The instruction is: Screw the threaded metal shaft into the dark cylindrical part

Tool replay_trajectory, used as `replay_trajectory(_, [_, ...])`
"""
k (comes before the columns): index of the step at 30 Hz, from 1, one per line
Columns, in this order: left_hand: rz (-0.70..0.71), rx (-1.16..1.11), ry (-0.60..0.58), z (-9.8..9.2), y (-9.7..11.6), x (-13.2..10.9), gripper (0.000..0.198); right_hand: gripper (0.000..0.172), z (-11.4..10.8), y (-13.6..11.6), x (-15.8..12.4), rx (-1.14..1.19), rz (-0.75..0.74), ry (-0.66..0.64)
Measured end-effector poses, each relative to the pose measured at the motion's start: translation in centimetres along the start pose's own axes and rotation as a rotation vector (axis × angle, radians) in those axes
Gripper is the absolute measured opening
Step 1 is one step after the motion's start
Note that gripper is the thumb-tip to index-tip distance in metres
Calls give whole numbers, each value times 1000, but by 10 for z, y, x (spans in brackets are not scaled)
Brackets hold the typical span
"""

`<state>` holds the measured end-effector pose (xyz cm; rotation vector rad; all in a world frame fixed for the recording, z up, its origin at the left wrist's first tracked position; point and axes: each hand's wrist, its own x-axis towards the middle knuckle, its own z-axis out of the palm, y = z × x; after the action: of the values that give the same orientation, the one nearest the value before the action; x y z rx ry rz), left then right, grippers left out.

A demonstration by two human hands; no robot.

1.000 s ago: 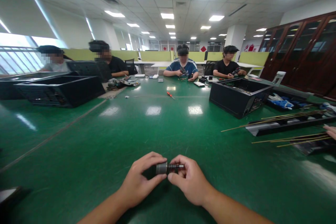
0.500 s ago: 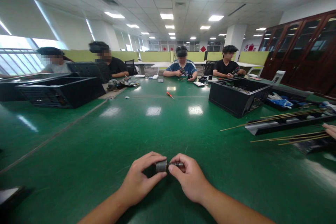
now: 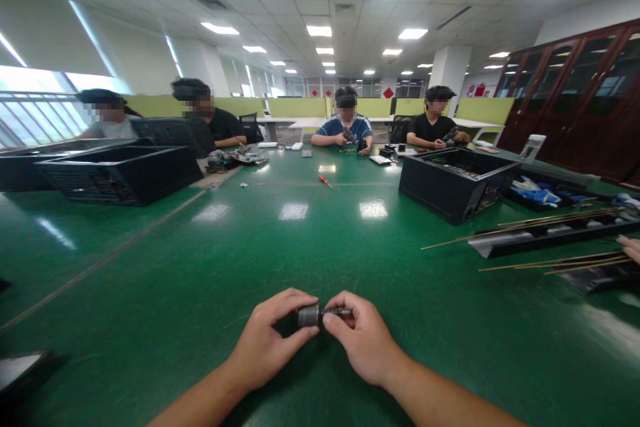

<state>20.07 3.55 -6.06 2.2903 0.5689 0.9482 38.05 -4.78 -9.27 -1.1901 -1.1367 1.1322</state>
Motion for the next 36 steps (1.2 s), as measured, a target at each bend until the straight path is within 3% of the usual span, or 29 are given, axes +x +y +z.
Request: replay_trajectory(36, [-1,-2,4,0,-2,-1,27,31,-1,1,0,35,14,11])
